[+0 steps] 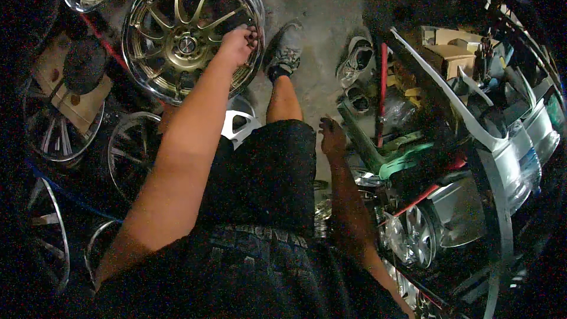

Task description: The person installs valve stems into car wheel rims one by one, tightening each valve with a tool before setting the wheel rims on the floor.

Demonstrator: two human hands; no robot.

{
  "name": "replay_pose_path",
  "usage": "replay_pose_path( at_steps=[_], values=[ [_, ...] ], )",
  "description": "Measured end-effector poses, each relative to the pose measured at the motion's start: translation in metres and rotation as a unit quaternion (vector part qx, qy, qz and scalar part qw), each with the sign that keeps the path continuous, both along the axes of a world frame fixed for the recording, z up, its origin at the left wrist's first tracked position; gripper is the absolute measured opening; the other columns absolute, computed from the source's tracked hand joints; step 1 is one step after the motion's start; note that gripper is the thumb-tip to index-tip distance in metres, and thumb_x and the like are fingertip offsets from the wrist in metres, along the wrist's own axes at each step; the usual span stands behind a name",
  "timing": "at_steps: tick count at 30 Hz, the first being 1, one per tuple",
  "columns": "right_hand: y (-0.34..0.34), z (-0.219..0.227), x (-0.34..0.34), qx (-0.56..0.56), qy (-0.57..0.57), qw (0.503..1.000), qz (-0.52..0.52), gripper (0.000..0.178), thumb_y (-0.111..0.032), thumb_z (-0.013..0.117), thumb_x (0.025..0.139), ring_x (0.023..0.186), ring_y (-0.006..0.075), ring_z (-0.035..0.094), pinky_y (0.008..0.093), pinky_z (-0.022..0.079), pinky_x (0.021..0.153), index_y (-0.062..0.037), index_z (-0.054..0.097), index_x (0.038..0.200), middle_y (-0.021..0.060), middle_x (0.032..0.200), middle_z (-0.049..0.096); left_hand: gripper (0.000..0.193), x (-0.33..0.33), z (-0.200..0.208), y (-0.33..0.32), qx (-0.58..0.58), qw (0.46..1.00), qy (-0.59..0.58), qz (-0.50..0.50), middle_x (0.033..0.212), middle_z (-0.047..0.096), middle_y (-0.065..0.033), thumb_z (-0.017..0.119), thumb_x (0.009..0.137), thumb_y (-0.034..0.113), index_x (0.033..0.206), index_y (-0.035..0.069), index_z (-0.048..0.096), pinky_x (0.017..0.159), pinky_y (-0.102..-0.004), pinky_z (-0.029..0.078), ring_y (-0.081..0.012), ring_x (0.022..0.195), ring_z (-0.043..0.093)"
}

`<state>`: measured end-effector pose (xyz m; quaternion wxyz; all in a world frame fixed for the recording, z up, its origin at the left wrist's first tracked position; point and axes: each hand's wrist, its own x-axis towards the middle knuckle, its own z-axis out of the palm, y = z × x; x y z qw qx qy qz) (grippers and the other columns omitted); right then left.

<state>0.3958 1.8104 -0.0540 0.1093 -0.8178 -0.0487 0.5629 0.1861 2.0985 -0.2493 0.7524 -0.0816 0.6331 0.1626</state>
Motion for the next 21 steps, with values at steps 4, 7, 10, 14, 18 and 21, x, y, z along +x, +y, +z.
replay_pose_path(
  at_steps=[4, 7, 10, 14, 18, 21],
  values=[
    [-0.017, -0.001, 0.004, 0.021, 0.020, 1.000, 0.001, 0.039, -0.024, 0.050, 0.099, 0.091, 0.0217, 0.066, 0.0342, 0.054, 0.079, 0.0006, 0.055, 0.128, 0.0152, 0.110, 0.065, 0.016, 0.000, -0.003, 0.006, -0.014, 0.999, 0.025, -0.021, 0.087, 0.059, -0.0035, 0.050, 0.089, 0.004, 0.103, 0.008, 0.057, 0.060, -0.0297, 0.043, -0.0147, 0.072, 0.053],
    [-0.014, -0.003, -0.001, 0.022, 0.018, 0.996, -0.079, 0.035, -0.024, 0.047, 0.097, 0.093, 0.0252, 0.065, 0.0352, 0.050, 0.082, 0.0010, 0.060, 0.119, 0.0162, 0.106, 0.066, 0.017, 0.000, -0.004, 0.004, -0.007, 0.999, 0.011, -0.051, 0.088, 0.059, -0.0028, 0.051, 0.087, 0.003, 0.102, 0.009, 0.059, 0.058, -0.0280, 0.040, -0.0137, 0.071, 0.052],
    [-0.005, -0.001, -0.002, 0.081, 0.034, 0.995, -0.041, 0.034, -0.022, 0.050, 0.095, 0.093, 0.0254, 0.064, 0.0353, 0.049, 0.082, 0.0005, 0.060, 0.119, 0.0158, 0.106, 0.066, 0.018, 0.003, -0.003, -0.003, 0.014, 0.997, 0.041, -0.065, 0.088, 0.059, -0.0018, 0.052, 0.086, 0.002, 0.100, 0.009, 0.060, 0.058, -0.0267, 0.038, -0.0127, 0.072, 0.051],
    [0.011, 0.005, -0.001, 0.088, -0.042, 0.960, 0.264, 0.030, -0.014, 0.050, 0.097, 0.094, 0.0263, 0.066, 0.0355, 0.053, 0.084, 0.0017, 0.058, 0.121, 0.0158, 0.107, 0.065, 0.016, 0.007, 0.003, -0.006, 0.033, 0.993, 0.087, -0.073, 0.086, 0.058, -0.0023, 0.052, 0.086, 0.007, 0.098, 0.010, 0.062, 0.054, -0.0267, 0.035, -0.0139, 0.068, 0.047],
    [0.026, 0.010, -0.007, 0.103, -0.026, 0.983, 0.150, 0.031, -0.019, 0.053, 0.096, 0.098, 0.0270, 0.065, 0.0357, 0.051, 0.082, 0.0002, 0.060, 0.119, 0.0183, 0.107, 0.065, 0.014, 0.005, 0.014, 0.000, 0.022, 0.995, 0.051, -0.085, 0.080, 0.057, -0.0043, 0.050, 0.086, 0.009, 0.093, 0.011, 0.062, 0.053, -0.0302, 0.035, -0.0164, 0.060, 0.045],
    [0.024, 0.013, -0.007, -0.028, -0.058, 0.992, 0.108, 0.044, -0.036, 0.048, 0.095, 0.088, 0.0227, 0.063, 0.0329, 0.047, 0.069, -0.0021, 0.059, 0.121, 0.0157, 0.105, 0.065, 0.020, 0.001, 0.026, 0.003, 0.100, 0.980, 0.050, -0.165, 0.087, 0.064, -0.0098, 0.051, 0.085, 0.010, 0.099, 0.007, 0.065, 0.067, -0.0371, 0.047, -0.0239, 0.073, 0.058]
  ],
)
